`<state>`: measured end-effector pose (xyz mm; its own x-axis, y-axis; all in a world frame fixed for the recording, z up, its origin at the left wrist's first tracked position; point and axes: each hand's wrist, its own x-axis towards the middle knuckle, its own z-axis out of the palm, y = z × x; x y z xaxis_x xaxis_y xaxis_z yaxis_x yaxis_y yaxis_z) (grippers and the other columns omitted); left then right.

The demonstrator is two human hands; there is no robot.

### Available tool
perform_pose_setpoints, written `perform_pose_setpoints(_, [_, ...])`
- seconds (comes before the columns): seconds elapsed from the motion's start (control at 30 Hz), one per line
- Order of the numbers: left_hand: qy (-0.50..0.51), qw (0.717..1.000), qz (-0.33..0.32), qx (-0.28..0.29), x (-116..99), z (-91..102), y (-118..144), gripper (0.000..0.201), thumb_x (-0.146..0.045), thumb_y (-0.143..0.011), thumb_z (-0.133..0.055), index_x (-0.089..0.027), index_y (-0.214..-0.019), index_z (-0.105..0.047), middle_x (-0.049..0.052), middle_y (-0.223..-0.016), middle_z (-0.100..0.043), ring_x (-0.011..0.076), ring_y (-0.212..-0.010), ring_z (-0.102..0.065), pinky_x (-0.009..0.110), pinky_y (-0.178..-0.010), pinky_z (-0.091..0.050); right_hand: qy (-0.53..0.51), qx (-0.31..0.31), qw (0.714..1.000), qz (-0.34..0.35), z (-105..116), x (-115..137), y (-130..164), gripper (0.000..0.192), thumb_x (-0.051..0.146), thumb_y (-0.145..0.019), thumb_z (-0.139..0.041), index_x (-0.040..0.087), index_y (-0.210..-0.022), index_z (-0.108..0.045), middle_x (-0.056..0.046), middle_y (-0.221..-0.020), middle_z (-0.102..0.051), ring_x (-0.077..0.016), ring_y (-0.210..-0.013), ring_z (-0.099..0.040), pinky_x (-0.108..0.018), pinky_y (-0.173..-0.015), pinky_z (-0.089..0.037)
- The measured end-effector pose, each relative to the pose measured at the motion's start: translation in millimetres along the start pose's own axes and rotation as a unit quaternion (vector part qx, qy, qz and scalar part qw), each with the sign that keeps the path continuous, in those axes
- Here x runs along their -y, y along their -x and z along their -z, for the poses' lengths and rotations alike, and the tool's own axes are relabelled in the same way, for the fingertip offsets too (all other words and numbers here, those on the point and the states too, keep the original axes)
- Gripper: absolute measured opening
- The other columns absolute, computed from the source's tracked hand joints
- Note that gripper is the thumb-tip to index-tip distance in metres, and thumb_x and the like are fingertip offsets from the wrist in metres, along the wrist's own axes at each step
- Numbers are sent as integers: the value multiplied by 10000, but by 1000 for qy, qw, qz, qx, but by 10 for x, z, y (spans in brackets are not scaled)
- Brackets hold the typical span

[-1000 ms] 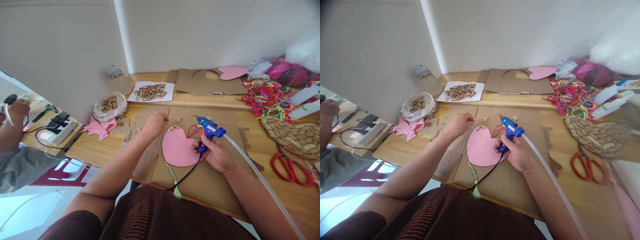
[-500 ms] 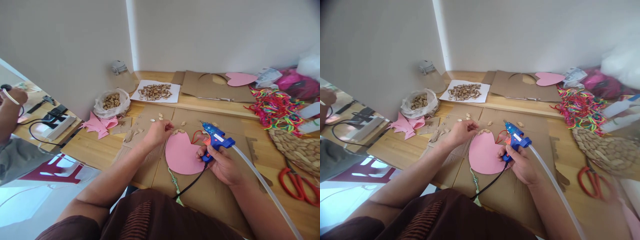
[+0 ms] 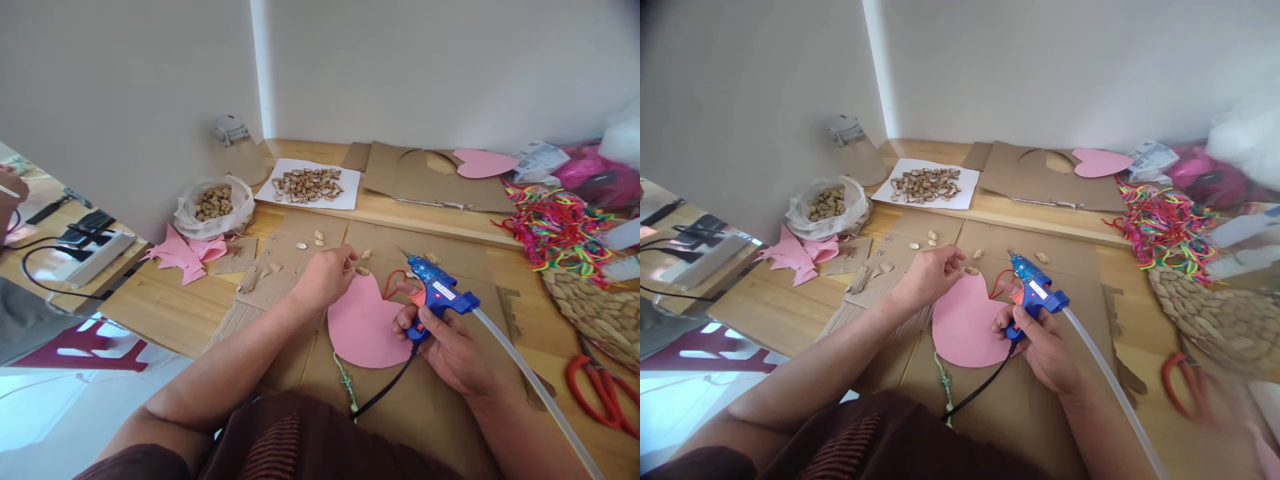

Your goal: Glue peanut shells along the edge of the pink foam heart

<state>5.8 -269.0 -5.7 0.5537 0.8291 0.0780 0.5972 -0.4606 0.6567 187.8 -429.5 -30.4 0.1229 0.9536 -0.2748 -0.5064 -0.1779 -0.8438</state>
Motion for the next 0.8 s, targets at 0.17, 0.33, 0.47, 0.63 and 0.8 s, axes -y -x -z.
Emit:
perform_pose_setpoints(0.17, [-35, 999, 7, 3, -29, -11, -12, 235, -123, -826, -651, -201, -1045, -683, 15, -881, -751, 163, -767, -677, 267, -705, -501, -2, -7, 1000, -4, -18, 11, 19, 394, 436, -858, -764, 281, -1199, -642, -9, -764, -645, -189, -763, -629, -308, -706, -529])
perform_pose_setpoints(0.33, [-33, 999, 20, 8, -25, -18, -6, 250, -136, -840, -646, -207, -1077, -682, 20, -884, -764, 168, -765, -687, 271, -702, -503, -3, -4, 1000, -3, -24, 3, 9, 408, 433, -861, -762, 272, -1212, -629, -11, -772, -648, -194, -769, -637, -313, -712, -531])
perform_pose_setpoints(0.47, [-29, 999, 30, 16, -26, -20, -11, 260, -129, -837, -644, -198, -1085, -681, 24, -865, -766, 174, -761, -687, 278, -690, -495, -4, -4, 1000, -5, -16, -3, 1, 426, 431, -862, -762, 264, -1229, -625, -10, -774, -643, -195, -770, -634, -314, -716, -529])
perform_pose_setpoints(0.63, [-23, 999, 30, 17, -23, -29, -14, 277, -109, -827, -633, -194, -1084, -687, 26, -866, -769, 173, -758, -686, 283, -696, -496, -6, -6, 1000, -5, -15, 4, 2, 429, 430, -857, -768, 264, -1229, -629, -12, -769, -640, -190, -759, -631, -309, -702, -527])
perform_pose_setpoints(0.8, [-18, 999, 22, 17, -20, 2, -14, 269, -131, -825, -650, -193, -1083, -697, 28, -881, -770, 178, -784, -687, 289, -726, -513, -8, -2, 1000, -2, -10, 1, 7, 416, 429, -869, -756, 275, -1236, -634, -17, -774, -652, -191, -770, -634, -310, -693, -531])
